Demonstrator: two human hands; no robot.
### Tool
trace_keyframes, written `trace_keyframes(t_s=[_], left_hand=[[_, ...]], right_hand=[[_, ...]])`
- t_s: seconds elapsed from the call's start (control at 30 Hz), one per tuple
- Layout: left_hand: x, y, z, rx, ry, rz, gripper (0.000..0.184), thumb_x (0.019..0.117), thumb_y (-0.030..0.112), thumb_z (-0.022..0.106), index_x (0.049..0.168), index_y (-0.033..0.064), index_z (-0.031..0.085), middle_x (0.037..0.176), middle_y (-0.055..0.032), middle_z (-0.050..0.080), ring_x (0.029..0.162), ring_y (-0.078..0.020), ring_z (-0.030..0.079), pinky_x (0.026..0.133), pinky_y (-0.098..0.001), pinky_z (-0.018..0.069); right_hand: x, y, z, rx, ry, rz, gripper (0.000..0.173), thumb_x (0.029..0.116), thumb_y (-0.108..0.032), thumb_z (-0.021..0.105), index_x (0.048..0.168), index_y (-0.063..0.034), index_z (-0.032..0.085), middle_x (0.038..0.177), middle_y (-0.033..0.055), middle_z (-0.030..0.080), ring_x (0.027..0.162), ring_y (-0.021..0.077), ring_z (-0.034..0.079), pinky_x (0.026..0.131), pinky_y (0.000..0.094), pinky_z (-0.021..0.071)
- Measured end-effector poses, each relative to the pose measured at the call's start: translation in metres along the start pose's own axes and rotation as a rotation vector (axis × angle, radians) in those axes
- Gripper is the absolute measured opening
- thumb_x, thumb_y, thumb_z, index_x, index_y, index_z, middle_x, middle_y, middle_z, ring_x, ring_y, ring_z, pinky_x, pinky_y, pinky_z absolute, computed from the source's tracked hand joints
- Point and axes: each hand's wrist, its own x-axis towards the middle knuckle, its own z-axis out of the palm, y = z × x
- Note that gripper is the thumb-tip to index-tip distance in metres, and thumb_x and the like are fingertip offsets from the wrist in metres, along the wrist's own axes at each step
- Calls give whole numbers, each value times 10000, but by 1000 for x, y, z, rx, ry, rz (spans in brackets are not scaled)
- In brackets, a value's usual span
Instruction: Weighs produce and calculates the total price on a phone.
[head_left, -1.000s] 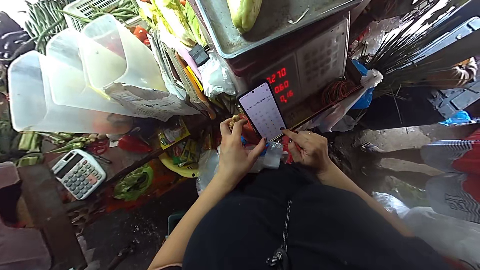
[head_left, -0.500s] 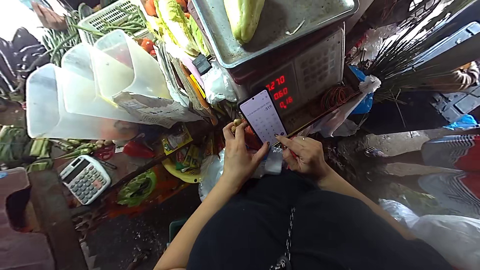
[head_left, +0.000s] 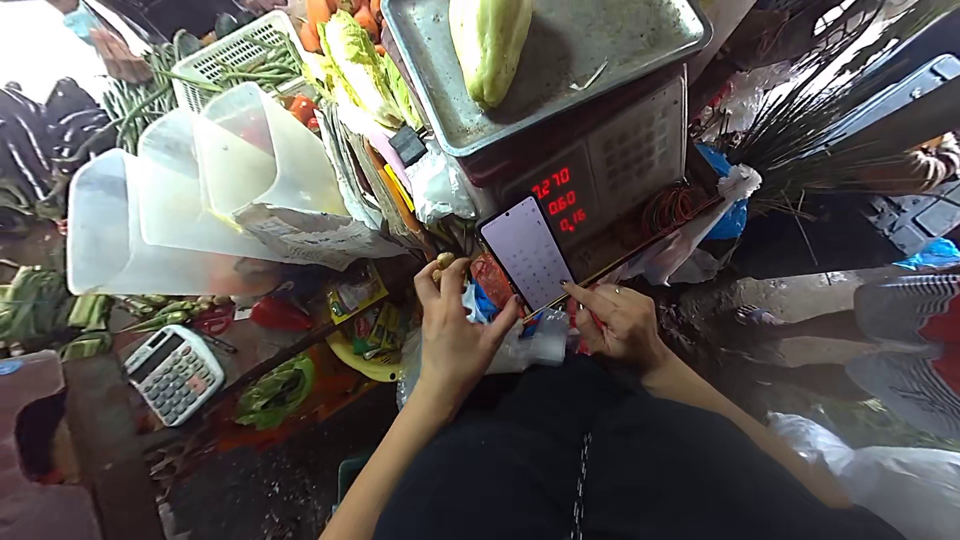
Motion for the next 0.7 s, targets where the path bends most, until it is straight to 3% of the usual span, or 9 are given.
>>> trace_keyframes(t_s=[0.1,0.17,0.23,0.27,0.33,0.4,0.5,0.6,0.7], left_hand=[[9,5,-23,20,128,128,550,943,395,697,1334,23,587,1349,-262,474,960,-199,636,701,-314,573],[25,21,-37,60,206,301,378,1011,222,552,1329,17,569,1325,-224,464,1015,-159,595,801,-270,539],[50,50,-47,76,221,483,334,1004,89,472,1304,-12,581,1342,-245,481,1191,-241,535,983,-327,470],[67,66,-50,87,203,564,325,1001,59,473,1288,-19,604,1348,-262,501,1224,-275,538,1017,-346,468],[108,98,-47,102,123,684,356,1004,22,493,1334,32,626,1353,-265,539,1198,-322,580,971,-403,515],[155,124,-35,196,6,724,433,1021,41,480,1427,138,594,1368,-241,557,1206,-382,590,921,-522,520],[212,143,-13,468,-193,712,493,1056,107,444,1521,262,499,1353,-212,593,1312,-424,520,1057,-583,397],[236,139,-9,518,-255,722,552,1050,192,460,1586,309,401,1372,-168,615,1381,-391,475,1180,-599,238],[242,133,-28,454,-225,503,561,1062,314,475,1608,307,351,1549,-164,476,1455,-443,374,1148,-701,228]], right_hand=[[-5,5,-2,-46,-21,34,419,1032,-253,420,1168,-105,787,639,59,635,570,194,597,527,339,466],[-5,5,-3,-18,3,24,425,1041,-260,410,1178,-103,781,628,55,611,561,186,571,524,328,449],[-1,2,-5,14,44,15,433,1048,-260,401,1190,-92,774,615,49,591,550,173,547,520,310,432],[1,1,-7,24,57,18,424,1040,-243,410,1190,-83,772,610,48,589,544,168,544,517,305,433],[5,-1,-9,32,61,35,403,1021,-206,430,1192,-70,769,604,42,579,531,163,530,507,302,429],[7,0,-12,20,61,47,395,1011,-197,442,1193,-70,769,613,44,593,525,163,535,497,308,431],[7,4,-19,-15,73,50,383,1019,-209,456,1194,-67,766,694,73,679,558,179,601,508,330,478],[9,9,-27,-37,101,66,377,1021,-207,464,1192,-58,764,736,88,713,590,187,633,535,335,500],[8,16,-33,-66,90,117,385,1028,-209,459,1215,-45,753,757,102,726,604,199,652,547,354,519]])
